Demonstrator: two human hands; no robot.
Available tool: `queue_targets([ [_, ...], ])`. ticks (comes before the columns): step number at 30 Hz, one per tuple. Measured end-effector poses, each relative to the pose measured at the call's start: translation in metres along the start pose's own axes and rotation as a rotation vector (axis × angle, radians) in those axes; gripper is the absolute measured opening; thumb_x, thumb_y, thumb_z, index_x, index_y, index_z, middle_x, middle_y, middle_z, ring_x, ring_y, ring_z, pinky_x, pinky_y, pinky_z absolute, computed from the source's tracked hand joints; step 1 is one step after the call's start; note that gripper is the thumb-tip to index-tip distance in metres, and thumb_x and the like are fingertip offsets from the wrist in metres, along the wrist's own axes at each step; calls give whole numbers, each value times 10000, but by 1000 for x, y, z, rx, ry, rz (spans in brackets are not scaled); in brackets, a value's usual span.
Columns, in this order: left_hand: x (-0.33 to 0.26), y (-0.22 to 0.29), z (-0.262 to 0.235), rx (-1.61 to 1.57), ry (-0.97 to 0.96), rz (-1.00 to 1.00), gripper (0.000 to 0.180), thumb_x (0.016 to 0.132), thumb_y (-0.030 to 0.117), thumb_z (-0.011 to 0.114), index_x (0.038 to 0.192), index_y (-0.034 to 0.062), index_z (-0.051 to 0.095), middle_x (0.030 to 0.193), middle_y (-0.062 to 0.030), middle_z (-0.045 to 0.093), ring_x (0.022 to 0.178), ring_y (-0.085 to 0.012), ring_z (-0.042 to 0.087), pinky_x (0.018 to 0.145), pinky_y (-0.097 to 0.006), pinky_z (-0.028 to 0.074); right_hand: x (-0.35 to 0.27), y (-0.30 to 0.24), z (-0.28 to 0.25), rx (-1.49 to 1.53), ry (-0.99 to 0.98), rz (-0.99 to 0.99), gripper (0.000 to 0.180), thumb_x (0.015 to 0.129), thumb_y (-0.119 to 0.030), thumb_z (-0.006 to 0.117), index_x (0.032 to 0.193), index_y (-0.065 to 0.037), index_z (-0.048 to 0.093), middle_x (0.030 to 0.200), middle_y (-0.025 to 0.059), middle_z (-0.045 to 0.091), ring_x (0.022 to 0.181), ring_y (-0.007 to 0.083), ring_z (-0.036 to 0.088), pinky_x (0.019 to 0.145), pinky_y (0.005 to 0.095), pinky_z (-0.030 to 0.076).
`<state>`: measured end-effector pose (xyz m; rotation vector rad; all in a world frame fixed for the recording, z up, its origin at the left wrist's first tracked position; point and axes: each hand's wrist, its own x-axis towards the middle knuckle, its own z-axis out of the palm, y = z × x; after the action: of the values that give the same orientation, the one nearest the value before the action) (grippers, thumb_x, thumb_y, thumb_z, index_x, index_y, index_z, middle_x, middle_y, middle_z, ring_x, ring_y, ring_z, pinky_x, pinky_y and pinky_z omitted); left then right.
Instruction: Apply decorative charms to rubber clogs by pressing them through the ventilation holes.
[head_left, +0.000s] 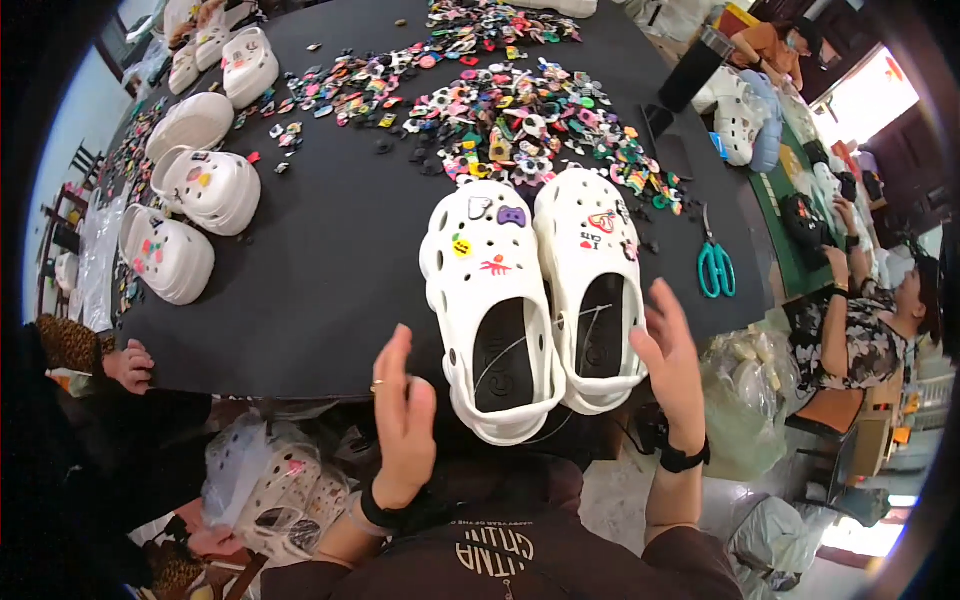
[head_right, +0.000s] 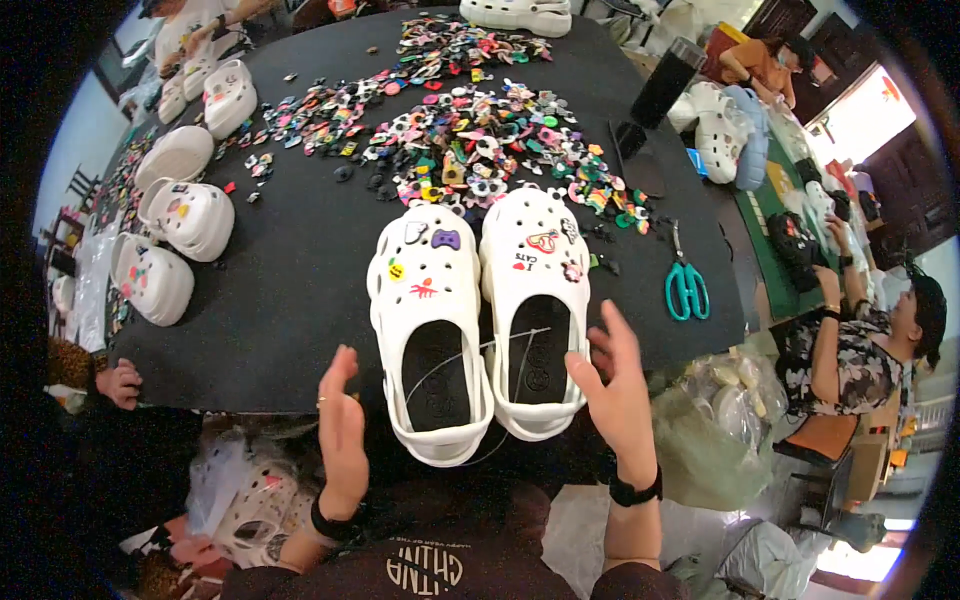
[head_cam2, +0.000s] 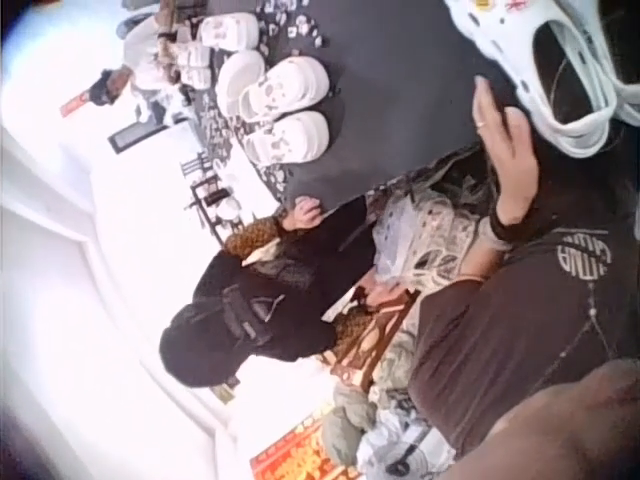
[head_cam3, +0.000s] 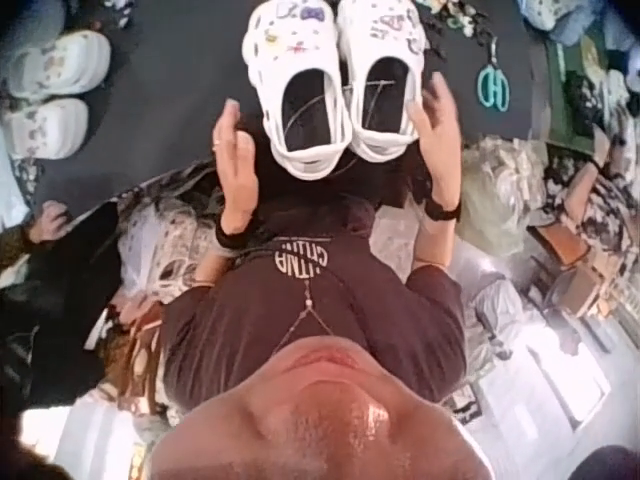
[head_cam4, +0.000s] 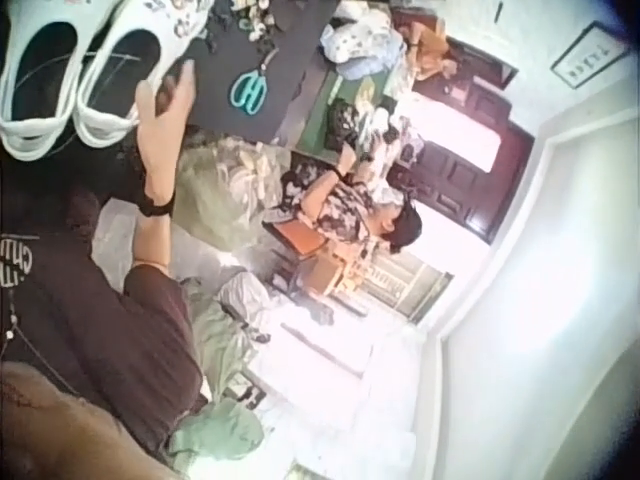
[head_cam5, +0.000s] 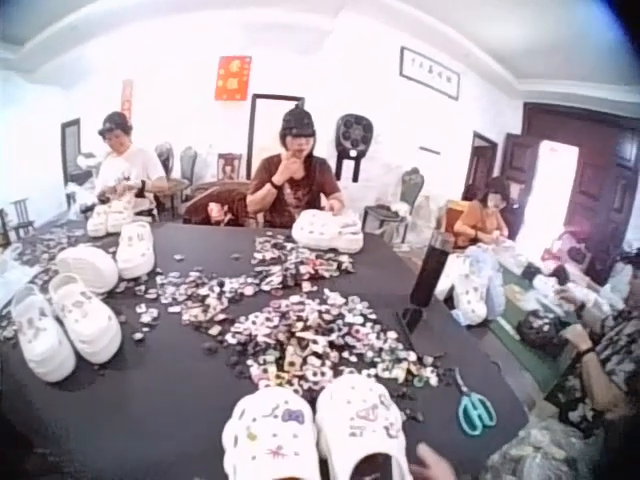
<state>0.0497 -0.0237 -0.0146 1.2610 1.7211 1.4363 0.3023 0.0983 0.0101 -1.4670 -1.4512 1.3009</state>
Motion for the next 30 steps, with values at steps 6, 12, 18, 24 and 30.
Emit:
queue_targets([
  [6, 12, -7, -2, -18, 118, -7, 452, 939, 103, 365, 1363, -43, 311, 1350, -175, 402, 1243, -263, 383, 1030, -338, 273, -28, -53, 18, -482, -35, -438, 319, 816, -105, 601, 1116, 2, 574, 1047, 146, 593, 941, 237, 577, 825, 324, 457],
  [12, 21, -9, 30, 26, -37, 62, 466, 956, 158, 317, 1359, -78, 307, 1408, -213, 270, 1296, -311, 292, 1060, -373, 235, -12, -57, 61, -981, -320, -226, 838, 811, -475, 578, 1296, 147, 292, 723, 223, 630, 651, 358, 639, 584, 432, 507],
  [18, 14, -2, 48, 8, 39, 109, 512, 961, 202, 272, 1385, -85, 237, 1440, -231, 184, 1339, -325, 203, 1081, -392, 180, -14, -53, 63, -849, -232, -160, 805, 762, -465, 609, 1321, 45, 334, 676, 199, 636, 623, 344, 644, 560, 432, 510],
  [24, 13, 0, 49, -16, 57, 80, 527, 963, 230, 243, 1380, -92, 244, 1439, -223, 185, 1319, -329, 241, 1070, -394, 204, -16, -38, 60, -948, -208, -260, 638, 756, -372, 600, 1241, 11, 444, 621, 150, 618, 542, 335, 612, 502, 434, 482],
  [30, 7, 2, 24, -26, -37, 317, 502, 950, 220, 301, 1358, -71, 313, 1385, -213, 330, 1242, -298, 384, 1000, -377, 319, -44, -21, 50, -619, 38, -340, 382, 747, -240, 693, 1066, -61, 582, 619, 84, 573, 498, 210, 570, 497, 306, 434],
])
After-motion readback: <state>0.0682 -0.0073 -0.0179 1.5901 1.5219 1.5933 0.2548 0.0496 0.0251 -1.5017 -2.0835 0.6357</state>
